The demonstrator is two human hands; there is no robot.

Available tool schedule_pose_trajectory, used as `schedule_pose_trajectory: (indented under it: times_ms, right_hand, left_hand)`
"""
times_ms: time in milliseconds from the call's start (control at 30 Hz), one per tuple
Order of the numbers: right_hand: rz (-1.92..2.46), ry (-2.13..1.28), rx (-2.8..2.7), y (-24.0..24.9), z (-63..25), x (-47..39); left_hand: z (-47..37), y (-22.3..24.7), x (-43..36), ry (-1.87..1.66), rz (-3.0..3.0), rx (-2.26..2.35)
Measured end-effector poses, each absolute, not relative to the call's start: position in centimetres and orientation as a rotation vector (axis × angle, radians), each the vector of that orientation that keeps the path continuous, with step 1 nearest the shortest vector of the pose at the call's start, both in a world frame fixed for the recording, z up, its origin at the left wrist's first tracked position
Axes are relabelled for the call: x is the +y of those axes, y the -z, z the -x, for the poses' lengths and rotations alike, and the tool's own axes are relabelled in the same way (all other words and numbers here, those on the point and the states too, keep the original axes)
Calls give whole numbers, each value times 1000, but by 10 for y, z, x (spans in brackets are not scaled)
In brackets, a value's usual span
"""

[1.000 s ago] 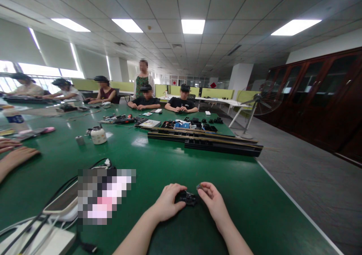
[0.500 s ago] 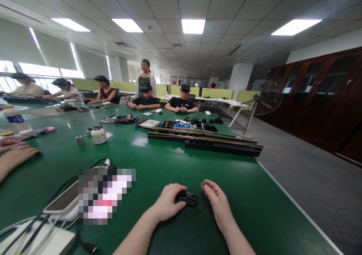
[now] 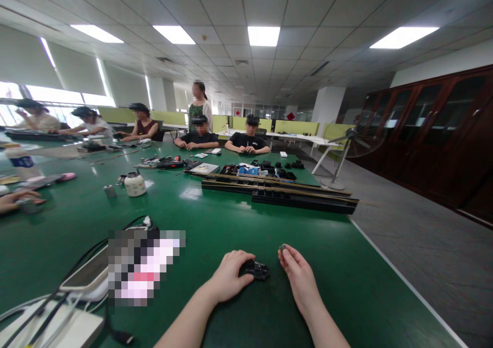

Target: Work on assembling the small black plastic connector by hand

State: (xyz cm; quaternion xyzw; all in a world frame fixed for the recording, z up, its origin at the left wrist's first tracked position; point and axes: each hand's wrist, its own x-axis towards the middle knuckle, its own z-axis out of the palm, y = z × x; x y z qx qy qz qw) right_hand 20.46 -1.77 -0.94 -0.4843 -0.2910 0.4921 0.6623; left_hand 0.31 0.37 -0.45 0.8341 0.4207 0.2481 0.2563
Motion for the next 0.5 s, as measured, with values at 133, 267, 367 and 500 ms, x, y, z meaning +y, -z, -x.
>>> schedule_pose_trajectory:
  times_ms: [133, 267, 367, 500]
  right_hand:
    - [1094, -1103, -647, 9, -205, -17]
    - [1100, -1097, -645, 10, -205, -17]
    - [1101, -1095, -639, 10, -205, -17]
    - [1088, -1113, -624, 10, -205, -17]
  left_hand:
    - [-3, 4, 3, -674, -2273, 1147]
    - [-3, 4, 3, -663, -2277, 1156]
    - [-3, 4, 3, -666, -2276, 1152]
    - [-3, 5, 3, -678, -2272, 1151]
